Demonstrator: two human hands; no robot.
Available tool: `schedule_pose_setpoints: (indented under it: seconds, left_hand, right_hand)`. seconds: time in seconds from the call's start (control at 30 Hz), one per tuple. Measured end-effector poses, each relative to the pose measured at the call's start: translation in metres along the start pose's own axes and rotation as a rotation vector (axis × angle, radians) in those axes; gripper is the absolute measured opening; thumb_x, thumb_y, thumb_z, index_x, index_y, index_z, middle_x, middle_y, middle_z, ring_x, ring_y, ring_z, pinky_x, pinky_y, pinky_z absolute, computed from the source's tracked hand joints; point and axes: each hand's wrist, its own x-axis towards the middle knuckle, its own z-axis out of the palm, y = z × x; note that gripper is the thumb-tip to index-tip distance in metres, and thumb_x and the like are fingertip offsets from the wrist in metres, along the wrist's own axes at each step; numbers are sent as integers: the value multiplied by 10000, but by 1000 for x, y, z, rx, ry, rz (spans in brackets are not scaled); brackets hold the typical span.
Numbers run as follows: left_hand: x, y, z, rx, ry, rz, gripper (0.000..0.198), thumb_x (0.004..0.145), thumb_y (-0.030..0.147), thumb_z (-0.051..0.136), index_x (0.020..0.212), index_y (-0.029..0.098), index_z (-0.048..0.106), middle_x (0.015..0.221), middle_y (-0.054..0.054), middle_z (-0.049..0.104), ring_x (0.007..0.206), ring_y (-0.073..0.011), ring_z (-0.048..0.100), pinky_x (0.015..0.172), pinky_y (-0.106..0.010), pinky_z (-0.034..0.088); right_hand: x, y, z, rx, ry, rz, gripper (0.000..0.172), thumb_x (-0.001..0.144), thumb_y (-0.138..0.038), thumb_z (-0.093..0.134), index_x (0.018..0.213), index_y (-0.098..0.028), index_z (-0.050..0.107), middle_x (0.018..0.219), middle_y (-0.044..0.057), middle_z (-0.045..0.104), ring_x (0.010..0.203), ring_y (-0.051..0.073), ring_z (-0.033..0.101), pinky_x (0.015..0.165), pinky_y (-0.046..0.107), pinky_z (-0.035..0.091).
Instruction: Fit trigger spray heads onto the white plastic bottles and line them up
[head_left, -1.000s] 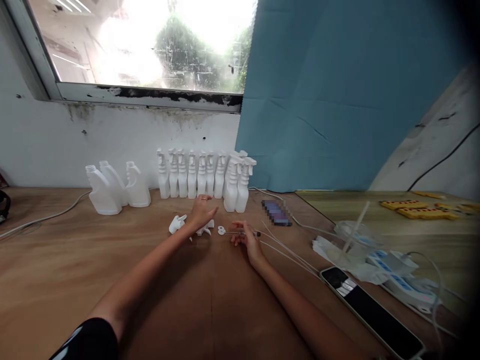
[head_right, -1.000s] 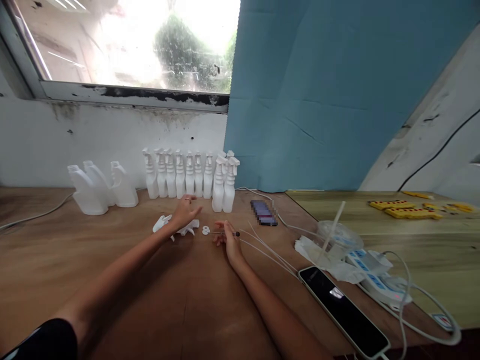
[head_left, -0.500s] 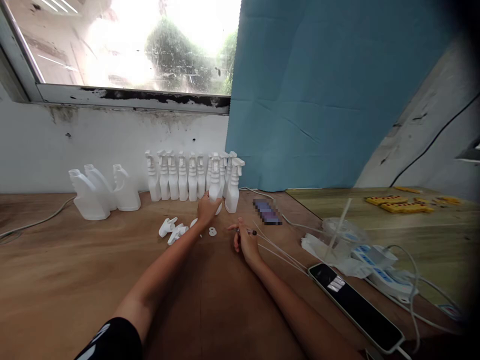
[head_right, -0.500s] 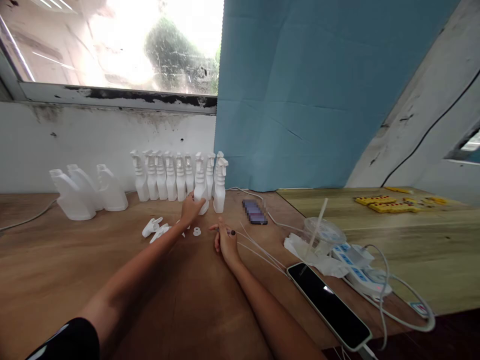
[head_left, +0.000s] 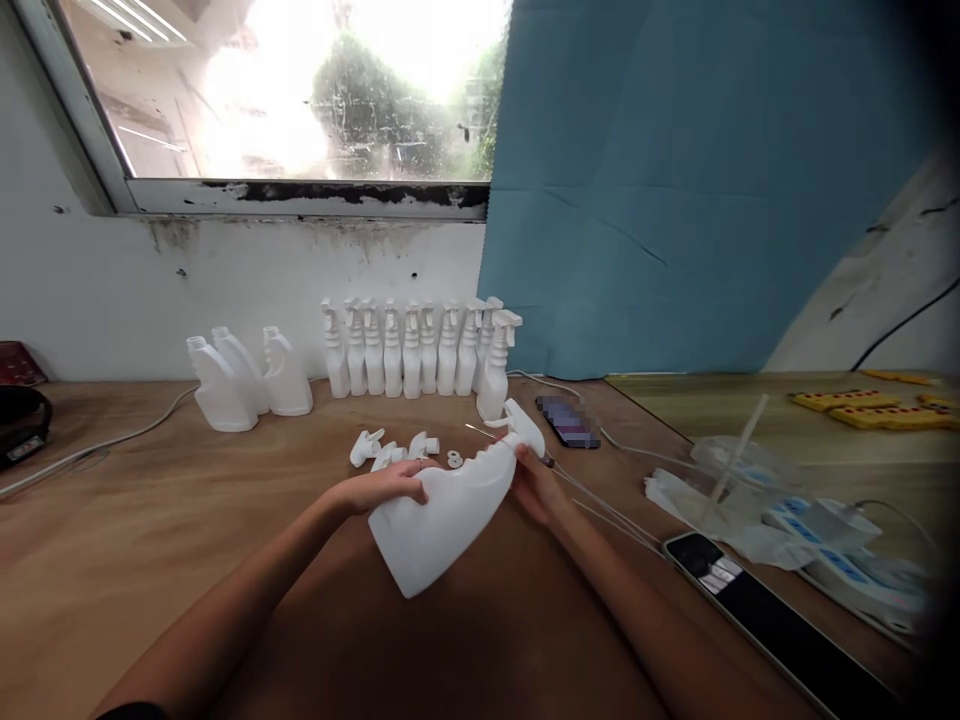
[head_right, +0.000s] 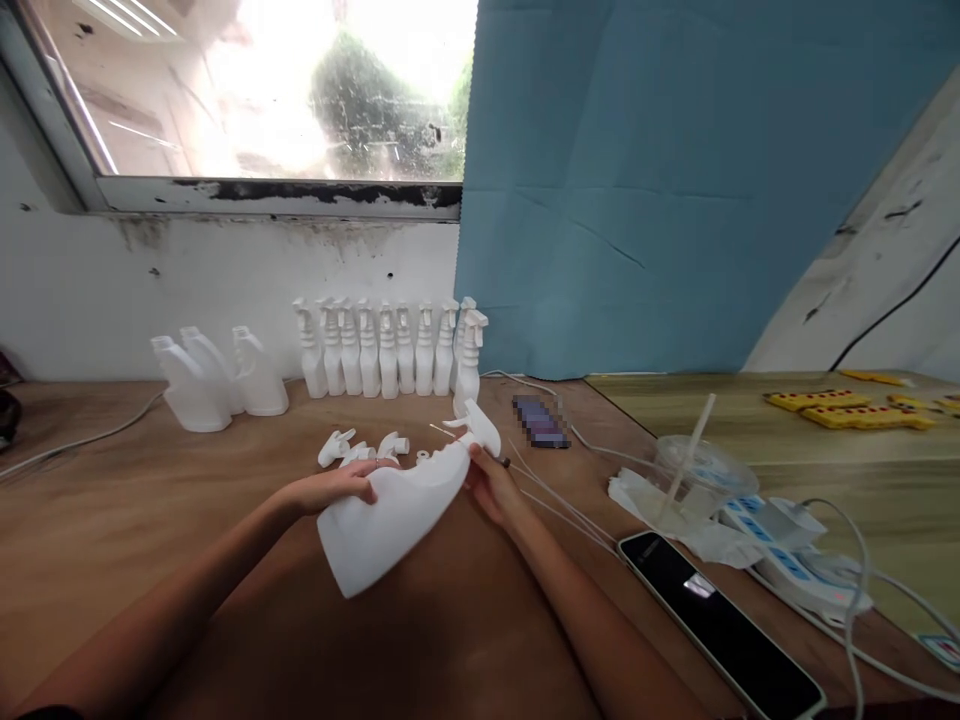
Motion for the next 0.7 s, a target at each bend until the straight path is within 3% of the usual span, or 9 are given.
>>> schedule_pose_setpoints:
  seconds: [0.07,0.13,0.23,0.33,0.4,0.5,0.63,0.7]
  left_hand:
    - [0,4,3,18,-59,-14,477,770,370,517,1243,310,506,1177,-13,602,1038,-259,583,804,-353,482]
    - [-2,9,11,240,96,69,618,746,514,575,1299,277,434,1250,-61,549,1096,-279,541,881,-395,446]
    - [-8,17,29,649,319,175,869,587,636,683,1295,200,430,1283,-143,500,1155,-351,465,951,-475,371]
    - [-15,26,36,826,357,176,758,563,543,720,1179,143,529,1205,-174,529,1112,-372,464,927,-475,366]
    - [-18,30,29,708,254,141,608,591,518,689,1065,152,585,1100,-138,572,1019,-330,513,858,-415,405]
    - [-18,30,9,177,-67,8,481,662,603,555,894,185,611,890,-55,602,843,-241,562,736,-331,427]
    - [-13,25,-3,-427,-310,-151,722,662,751,244,915,168,588,799,-73,592,735,-248,571,656,-382,431]
    - [-10,23,1,-566,-526,-176,867,588,824,201,1022,170,571,886,-108,611,714,-274,582,627,-431,436]
  right_hand:
    - [1,4,3,22,74,-6,373,621,-466,787,836,-192,653,749,16,689,671,160,634,447,209,446]
    - [3,7,5,45,125,-41,304,651,-407,779,818,-187,651,726,9,689,623,138,623,349,174,364]
    - [5,12,6,63,168,-81,239,679,-358,763,789,-182,644,743,15,703,567,120,605,291,163,295]
    - [3,13,7,47,118,-43,241,705,-358,742,839,-177,654,816,44,724,641,155,641,357,189,395]
    - [-1,10,8,47,40,-22,274,713,-384,735,894,-193,658,906,49,728,787,192,665,530,240,512]
    - [-8,1,10,71,-86,-18,368,673,-506,740,914,-239,660,1026,40,711,1027,247,617,858,368,511]
    - [-16,-13,12,56,-221,-11,446,559,-593,774,889,-311,670,1122,9,681,1203,294,506,1009,482,394]
    - [-18,-17,10,30,-287,-7,389,551,-545,799,873,-364,675,1160,-35,664,1234,286,483,1012,480,384]
